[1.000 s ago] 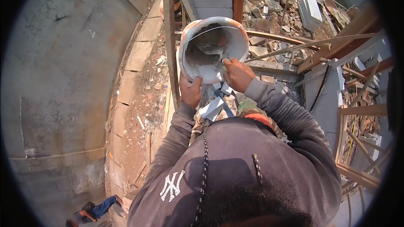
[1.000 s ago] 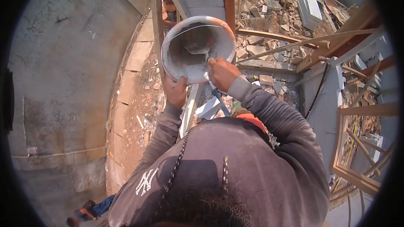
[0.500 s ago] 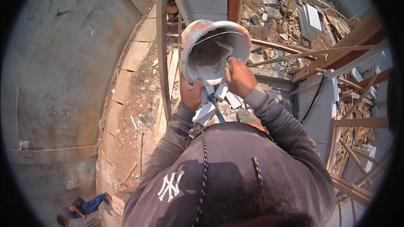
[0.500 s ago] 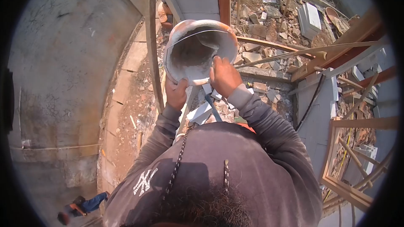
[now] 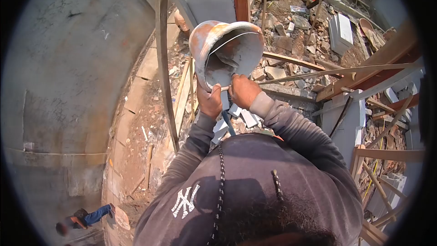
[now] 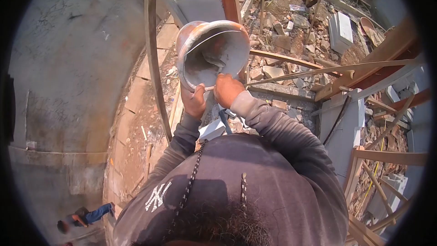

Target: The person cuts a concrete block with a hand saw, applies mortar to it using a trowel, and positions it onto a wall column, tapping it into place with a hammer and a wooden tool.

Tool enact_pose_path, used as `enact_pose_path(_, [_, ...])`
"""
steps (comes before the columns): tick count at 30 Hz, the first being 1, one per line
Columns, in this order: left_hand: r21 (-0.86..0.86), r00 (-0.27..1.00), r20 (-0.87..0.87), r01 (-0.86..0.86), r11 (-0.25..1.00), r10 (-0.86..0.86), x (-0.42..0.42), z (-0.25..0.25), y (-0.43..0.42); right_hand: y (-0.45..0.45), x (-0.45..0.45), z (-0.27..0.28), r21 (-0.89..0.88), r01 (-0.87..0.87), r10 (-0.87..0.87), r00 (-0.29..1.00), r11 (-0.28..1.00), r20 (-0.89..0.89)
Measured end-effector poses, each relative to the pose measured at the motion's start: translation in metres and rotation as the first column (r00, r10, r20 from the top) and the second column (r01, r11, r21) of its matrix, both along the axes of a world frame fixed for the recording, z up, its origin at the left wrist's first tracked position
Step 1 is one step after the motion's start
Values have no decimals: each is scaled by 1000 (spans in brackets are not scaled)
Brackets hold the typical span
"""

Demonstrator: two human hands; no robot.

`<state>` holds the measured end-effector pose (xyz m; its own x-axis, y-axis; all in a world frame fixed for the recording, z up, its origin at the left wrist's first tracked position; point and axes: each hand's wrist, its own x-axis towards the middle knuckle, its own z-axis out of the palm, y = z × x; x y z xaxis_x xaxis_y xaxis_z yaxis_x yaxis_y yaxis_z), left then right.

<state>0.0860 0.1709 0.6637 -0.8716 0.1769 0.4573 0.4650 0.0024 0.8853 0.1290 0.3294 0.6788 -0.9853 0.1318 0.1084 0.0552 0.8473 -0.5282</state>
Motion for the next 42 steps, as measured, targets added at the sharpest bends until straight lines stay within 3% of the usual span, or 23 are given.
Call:
enact_pose_path(1, [-8,1000,0,-13,1000,13,-2,-6,1,3,2,6,-32,-79,79,997,996,-2])
enact_pose_path(7, [190,980,175,55,980,-89,7,-1,25,62,-21,32,-173,-15,6,999,985,-53])
enact_pose_path(9, [140,998,41,50,989,-56,12,11,39,62,-28,35,-172,-123,132,990,977,42])
enact_pose_path(10, [111,997,41,62,992,-67,4,-7,39,66,-29,36,-47,-311,314,947,949,75])
enact_pose_path(11, [101,997,49,51,994,-56,3,-11,38,62,-30,36,-59,-321,324,943,945,79])
enact_pose_path(13, [-56,995,56,87,995,-84,0,-18,36,58,-33,33,-232,-263,324,902,936,286])
enact_pose_path(17, [-94,993,101,69,993,-59,8,-22,28,71,-44,30,-463,-301,461,842,834,282])
enact_pose_path(19, [-17,974,220,59,998,-53,15,-19,29,69,-48,10,-509,-348,492,852,787,180])
enact_pose_path(21, [3,959,282,36,999,-36,17,-24,28,71,-60,-3,-884,-212,739,645,417,194])
enact_pose_path(22, [39,942,335,21,999,-33,19,-28,27,74,-62,-13,-944,-148,760,636,294,137])
enact_pose_path(23, [29,936,353,8,1000,-17,22,-35,24,77,-60,-22,-950,-134,769,623,283,141])
enact_pose_path(25, [104,850,527,-36,994,-25,26,-58,16,87,-56,-42,-975,207,770,633,-74,76])
enact_pose_path(27, [80,858,513,-18,997,-26,29,-78,19,92,-40,-69,-932,324,771,631,-163,85])
enact_pose_path(29, [425,670,735,-335,841,-105,37,-85,37,96,-16,-94,-891,392,739,665,-227,104])
enact_pose_path(30, [333,629,772,-282,900,-88,37,-114,22,99,0,-108,-852,456,734,665,-255,137])
enact_pose_path(32, [323,551,822,-241,915,-144,54,-191,-3,108,28,-147,-845,504,721,652,-179,236])
enact_pose_path(33, [59,566,824,-108,992,13,63,-226,-11,110,43,-174,-843,526,695,648,-111,313])
enact_pose_path(34, [-248,604,777,39,968,175,72,-260,-20,113,62,-215,-852,522,671,648,-46,361])
enact_pose_path(35, [-505,654,697,156,849,295,81,-294,-29,118,77,-245,-871,490,639,656,46,403])
enact_pose_path(37, [-133,445,891,73,988,87,100,-375,-34,125,113,-311,-810,507,494,645,295,584])
enact_pose_path(39, [109,270,958,-38,993,-95,105,-432,-28,131,134,-352,-731,585,438,587,352,681])
enact_pose_path(41, [56,-114,988,-344,937,-101,103,-495,-8,136,148,-391,-648,646,376,528,403,761])
enact_pose_path(42, [49,-89,992,-415,908,-95,86,-488,12,136,152,-407,-673,629,329,587,390,740])
